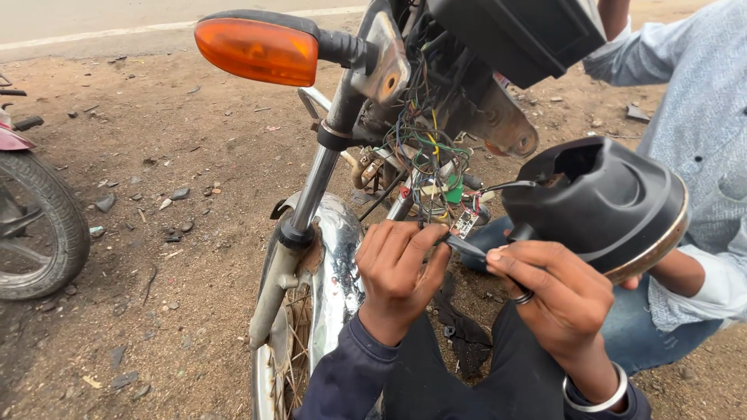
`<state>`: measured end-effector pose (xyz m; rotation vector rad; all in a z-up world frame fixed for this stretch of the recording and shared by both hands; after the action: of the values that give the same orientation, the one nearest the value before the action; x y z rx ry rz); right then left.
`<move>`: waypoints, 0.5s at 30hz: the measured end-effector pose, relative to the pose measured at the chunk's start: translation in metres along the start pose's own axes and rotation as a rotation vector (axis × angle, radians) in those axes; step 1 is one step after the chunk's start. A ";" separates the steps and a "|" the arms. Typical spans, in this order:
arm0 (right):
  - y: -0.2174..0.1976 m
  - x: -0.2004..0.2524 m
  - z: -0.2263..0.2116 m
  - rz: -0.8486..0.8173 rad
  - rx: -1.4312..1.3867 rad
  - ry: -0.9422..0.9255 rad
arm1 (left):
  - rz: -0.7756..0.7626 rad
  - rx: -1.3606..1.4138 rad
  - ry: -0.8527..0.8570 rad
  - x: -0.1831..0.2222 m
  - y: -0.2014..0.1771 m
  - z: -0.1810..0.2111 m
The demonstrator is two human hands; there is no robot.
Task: The person is repairing the electrical wiring and front headlight assembly of a motorcycle.
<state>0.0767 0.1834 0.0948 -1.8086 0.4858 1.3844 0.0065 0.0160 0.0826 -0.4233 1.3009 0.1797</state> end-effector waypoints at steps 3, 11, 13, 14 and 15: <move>0.001 -0.014 0.005 0.008 -0.093 0.111 | -0.004 -0.025 0.030 0.002 0.000 0.000; 0.042 -0.090 0.003 -0.208 -0.006 -0.154 | 0.114 -0.144 0.111 0.003 -0.012 -0.007; 0.056 -0.100 0.008 -0.233 -0.011 -0.192 | 0.129 -0.117 0.068 0.007 -0.013 -0.017; 0.064 -0.104 0.010 -0.263 -0.013 -0.229 | 0.143 -0.087 0.021 0.009 -0.013 -0.024; 0.067 -0.107 0.011 -0.259 -0.012 -0.231 | 0.144 -0.087 0.025 0.006 -0.015 -0.023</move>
<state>-0.0127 0.1333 0.1694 -1.6292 0.1171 1.3919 -0.0070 -0.0071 0.0746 -0.4072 1.3518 0.3540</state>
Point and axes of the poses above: each hand's wrist, its own x-axis away from the middle knuckle, its own y-axis out of the palm, z = x × y, the point moved 6 cm from there along -x, towards the middle knuckle
